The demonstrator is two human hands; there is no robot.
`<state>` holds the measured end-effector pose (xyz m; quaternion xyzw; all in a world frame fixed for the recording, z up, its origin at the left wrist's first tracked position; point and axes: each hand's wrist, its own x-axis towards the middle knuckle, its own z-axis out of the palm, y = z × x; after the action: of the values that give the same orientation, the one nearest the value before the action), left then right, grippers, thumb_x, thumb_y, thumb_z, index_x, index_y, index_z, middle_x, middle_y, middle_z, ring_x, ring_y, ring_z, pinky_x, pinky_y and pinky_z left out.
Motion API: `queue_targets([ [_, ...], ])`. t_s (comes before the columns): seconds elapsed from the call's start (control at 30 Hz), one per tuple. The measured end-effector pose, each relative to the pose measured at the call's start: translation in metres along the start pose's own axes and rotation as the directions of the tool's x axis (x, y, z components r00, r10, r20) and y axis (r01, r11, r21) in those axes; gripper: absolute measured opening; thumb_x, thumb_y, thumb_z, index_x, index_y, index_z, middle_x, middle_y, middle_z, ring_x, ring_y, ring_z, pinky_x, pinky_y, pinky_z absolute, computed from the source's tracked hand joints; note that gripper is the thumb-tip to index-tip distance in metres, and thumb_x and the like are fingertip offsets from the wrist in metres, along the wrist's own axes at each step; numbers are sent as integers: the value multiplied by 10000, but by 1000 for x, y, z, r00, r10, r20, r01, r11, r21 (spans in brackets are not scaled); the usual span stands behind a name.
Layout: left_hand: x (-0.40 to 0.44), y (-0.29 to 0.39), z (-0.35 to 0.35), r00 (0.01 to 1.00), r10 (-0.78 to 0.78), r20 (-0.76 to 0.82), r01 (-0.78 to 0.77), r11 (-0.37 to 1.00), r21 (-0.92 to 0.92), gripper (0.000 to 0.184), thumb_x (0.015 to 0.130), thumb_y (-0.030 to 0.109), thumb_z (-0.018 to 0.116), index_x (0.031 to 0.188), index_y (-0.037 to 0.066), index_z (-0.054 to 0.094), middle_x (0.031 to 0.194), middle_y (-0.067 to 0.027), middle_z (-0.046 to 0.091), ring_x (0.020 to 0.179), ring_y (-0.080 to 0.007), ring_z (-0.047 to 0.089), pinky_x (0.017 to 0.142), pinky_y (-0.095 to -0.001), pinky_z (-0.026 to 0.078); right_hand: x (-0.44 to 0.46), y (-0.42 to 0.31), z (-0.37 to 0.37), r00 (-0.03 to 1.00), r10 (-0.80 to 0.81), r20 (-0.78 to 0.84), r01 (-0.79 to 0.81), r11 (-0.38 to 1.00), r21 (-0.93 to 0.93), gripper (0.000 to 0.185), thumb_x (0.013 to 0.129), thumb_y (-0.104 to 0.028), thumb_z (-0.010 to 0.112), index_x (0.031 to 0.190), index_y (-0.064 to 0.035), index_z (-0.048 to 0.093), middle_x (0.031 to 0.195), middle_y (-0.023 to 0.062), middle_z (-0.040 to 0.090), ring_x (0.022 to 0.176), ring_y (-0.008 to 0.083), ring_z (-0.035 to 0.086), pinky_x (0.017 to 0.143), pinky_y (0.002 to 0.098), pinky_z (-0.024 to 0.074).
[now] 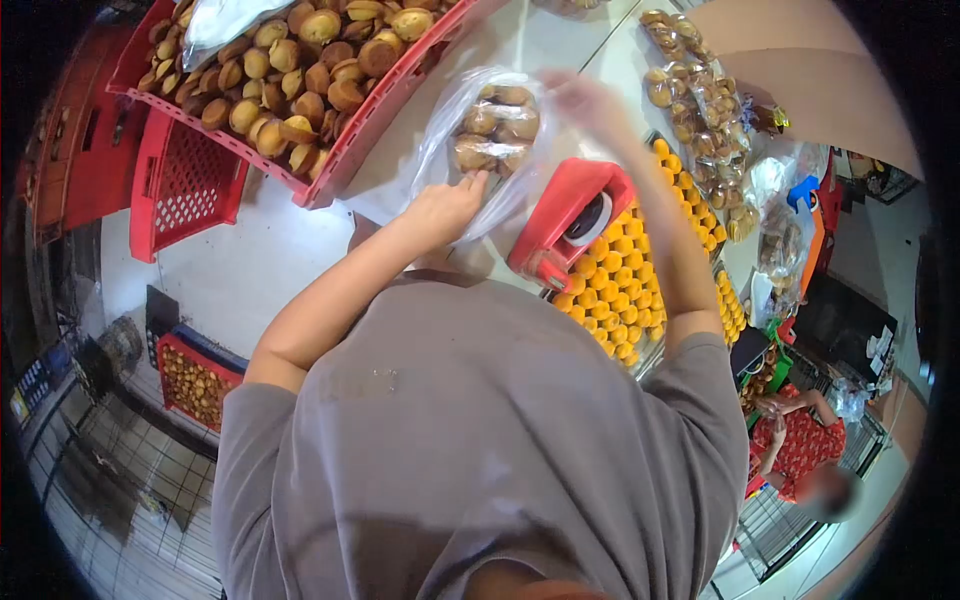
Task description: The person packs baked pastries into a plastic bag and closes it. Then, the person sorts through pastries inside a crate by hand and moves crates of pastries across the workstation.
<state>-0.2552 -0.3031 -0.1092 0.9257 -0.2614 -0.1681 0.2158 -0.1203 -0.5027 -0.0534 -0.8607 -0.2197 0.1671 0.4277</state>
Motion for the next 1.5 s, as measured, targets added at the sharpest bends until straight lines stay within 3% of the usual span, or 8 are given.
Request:
queue_targets([
  [0.13, 1, -4, -13, 996, -75, 58, 71, 995, 71, 582, 703, 31, 429, 1247, 24, 221, 1192, -196, 408, 648, -332, 583, 545, -423, 470, 18, 97, -113, 872, 309, -381, -489, 596, -636, 415, 711, -329, 559, 1114, -262, 485, 914, 145, 573, 853, 283, 552, 716, 343, 457],
  [0.43, -3, -21, -21, 993, -69, 94, 52, 984, 173, 587, 708, 46, 431, 1256, 49, 220, 1203, -200, 397, 639, -321, 588, 532, -413, 475, 8, 172, -82, 756, 34, -654, -561, 549, -620, 268, 673, -276, 617, 873, -123, 525, 967, 178, 483, 820, 305, 512, 684, 393, 441],
  [0.63, 1, -16, -21, 995, -43, 89, 28, 985, 168, 589, 673, 35, 477, 1225, 13, 272, 1180, -259, 391, 611, -304, 593, 512, -384, 479, -32, 136, -59, 735, 400, -547, 57, 768, 638, 366, 670, -74, 567, 1030, -77, 504, 760, 28, 511, 652, 129, 496, 607, 236, 444],
  [0.7, 1, -16, -22, 996, -50, 80, 35, 984, 172, 591, 670, 34, 482, 1223, 12, 273, 1176, -264, 390, 608, -304, 592, 508, -385, 477, -35, 152, -67, 836, 343, -429, -165, 901, 400, 504, 664, -68, 577, 1148, -107, 441, 784, 52, 525, 686, 191, 520, 654, 273, 454],
  [0.77, 1, -15, -22, 996, -50, 77, 38, 988, 149, 596, 664, 29, 488, 1221, 14, 275, 1161, -270, 400, 604, -306, 589, 505, -384, 475, -30, 151, -74, 897, -293, -332, -132, 539, -832, 558, 670, -97, 584, 1194, -151, 403, 857, 96, 526, 753, 268, 520, 725, 340, 443],
  [1.0, 0, -17, -20, 999, -39, 37, 35, 993, 114, 586, 681, 29, 461, 1228, 54, 251, 1151, -264, 411, 615, -330, 580, 520, -410, 474, 30, 181, -124, 949, 259, -178, -306, 891, -336, 539, 712, -253, 616, 1177, -78, 405, 1102, 173, 481, 989, 313, 479, 831, 359, 387],
  [1.23, 0, -17, -14, 997, -36, 74, 26, 991, 129, 580, 678, 28, 477, 1219, 46, 269, 1175, -284, 372, 614, -321, 582, 511, -390, 474, -2, 193, -186, 889, 87, -450, -458, 137, -878, 562, 690, -348, 586, 1189, -195, 377, 1197, 87, 405, 1065, 310, 410, 795, 483, 387],
  [1.5, -2, -17, -18, 995, -34, 92, 25, 994, 104, 559, 691, 25, 463, 1221, 70, 291, 1175, -287, 371, 637, -316, 589, 526, -389, 478, 19, 163, -201, 802, 361, -476, -597, 512, -618, 301, 687, -182, 577, 955, -45, 581, 844, 118, 612, 768, 267, 585, 688, 338, 464],
])
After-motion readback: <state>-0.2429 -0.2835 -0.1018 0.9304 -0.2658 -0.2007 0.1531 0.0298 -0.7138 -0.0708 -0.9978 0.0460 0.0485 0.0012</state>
